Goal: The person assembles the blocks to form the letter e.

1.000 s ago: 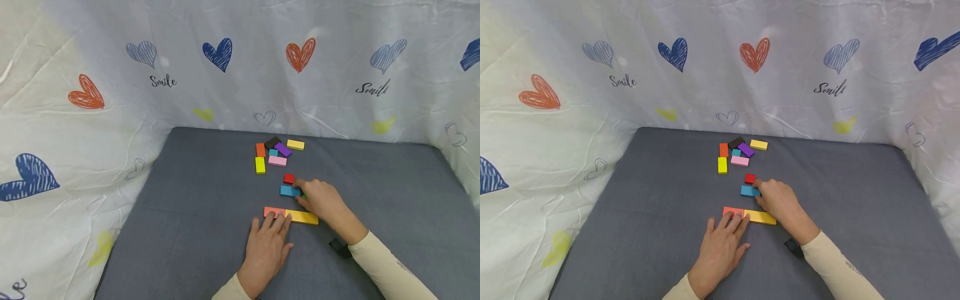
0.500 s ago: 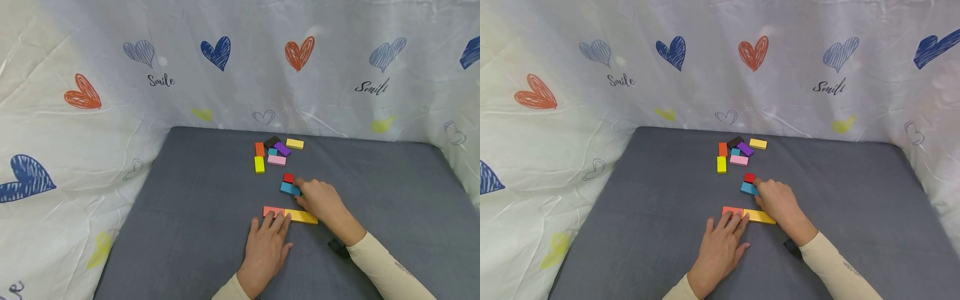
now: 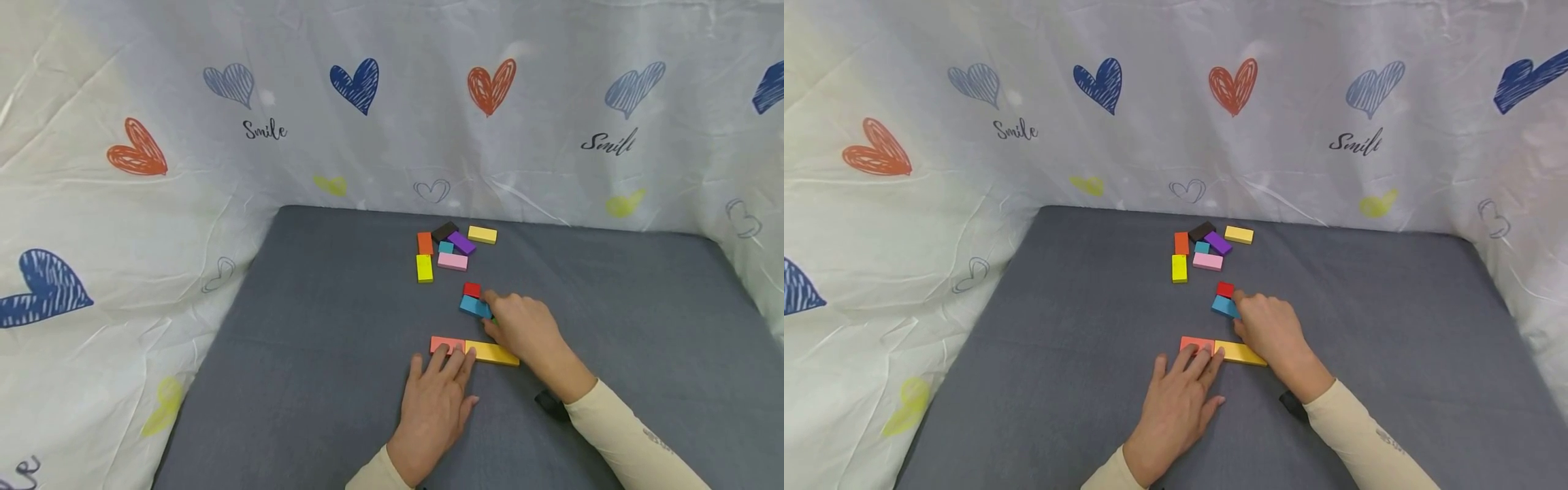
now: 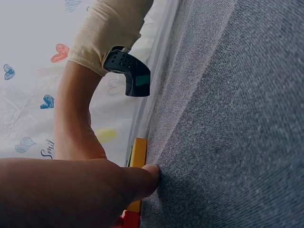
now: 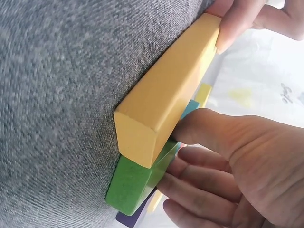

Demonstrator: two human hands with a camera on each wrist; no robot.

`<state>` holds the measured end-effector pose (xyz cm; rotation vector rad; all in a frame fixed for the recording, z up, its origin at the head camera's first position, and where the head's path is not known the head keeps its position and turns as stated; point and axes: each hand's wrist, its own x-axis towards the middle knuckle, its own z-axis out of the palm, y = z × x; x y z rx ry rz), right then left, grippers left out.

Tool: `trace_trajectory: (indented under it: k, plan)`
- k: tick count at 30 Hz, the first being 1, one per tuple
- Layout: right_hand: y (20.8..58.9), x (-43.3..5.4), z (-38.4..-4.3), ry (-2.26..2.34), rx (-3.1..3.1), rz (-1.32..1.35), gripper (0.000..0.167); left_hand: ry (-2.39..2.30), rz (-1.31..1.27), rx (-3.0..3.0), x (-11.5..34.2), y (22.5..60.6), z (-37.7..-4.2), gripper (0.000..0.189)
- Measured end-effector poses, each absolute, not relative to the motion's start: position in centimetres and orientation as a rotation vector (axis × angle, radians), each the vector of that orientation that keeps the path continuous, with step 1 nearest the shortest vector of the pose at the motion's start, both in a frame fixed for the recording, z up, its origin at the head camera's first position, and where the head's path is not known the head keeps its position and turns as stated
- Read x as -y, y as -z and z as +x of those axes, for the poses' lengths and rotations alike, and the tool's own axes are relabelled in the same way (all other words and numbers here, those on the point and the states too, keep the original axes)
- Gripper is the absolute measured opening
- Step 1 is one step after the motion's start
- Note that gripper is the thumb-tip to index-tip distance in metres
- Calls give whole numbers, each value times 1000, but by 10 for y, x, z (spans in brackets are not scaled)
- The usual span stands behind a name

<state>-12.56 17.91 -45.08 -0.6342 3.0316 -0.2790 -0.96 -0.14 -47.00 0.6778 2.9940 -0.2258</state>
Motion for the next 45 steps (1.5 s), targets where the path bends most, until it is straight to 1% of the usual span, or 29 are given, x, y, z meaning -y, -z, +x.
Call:
trace_trajectory:
  k: [22,26,30,33,38,45]
  plan:
    - [450,-179,-122,256,-3028,-620,43,240,682,-2983,1,470,-9,76]
    - [449,-180,-121,255,-3042,-628,48,249,690,-3004,1,470,-9,75]
    - [442,-181,-120,282,-3021,-578,55,256,695,-3016,2,470,-9,75]
    - [436,-184,-120,342,-3037,-541,50,252,702,-3033,3,470,-8,74]
    - [429,-197,-119,442,-3089,-500,31,221,716,-3070,3,471,-8,73]
    - [428,-209,-116,434,-3024,-410,33,195,714,-3075,4,472,-8,73]
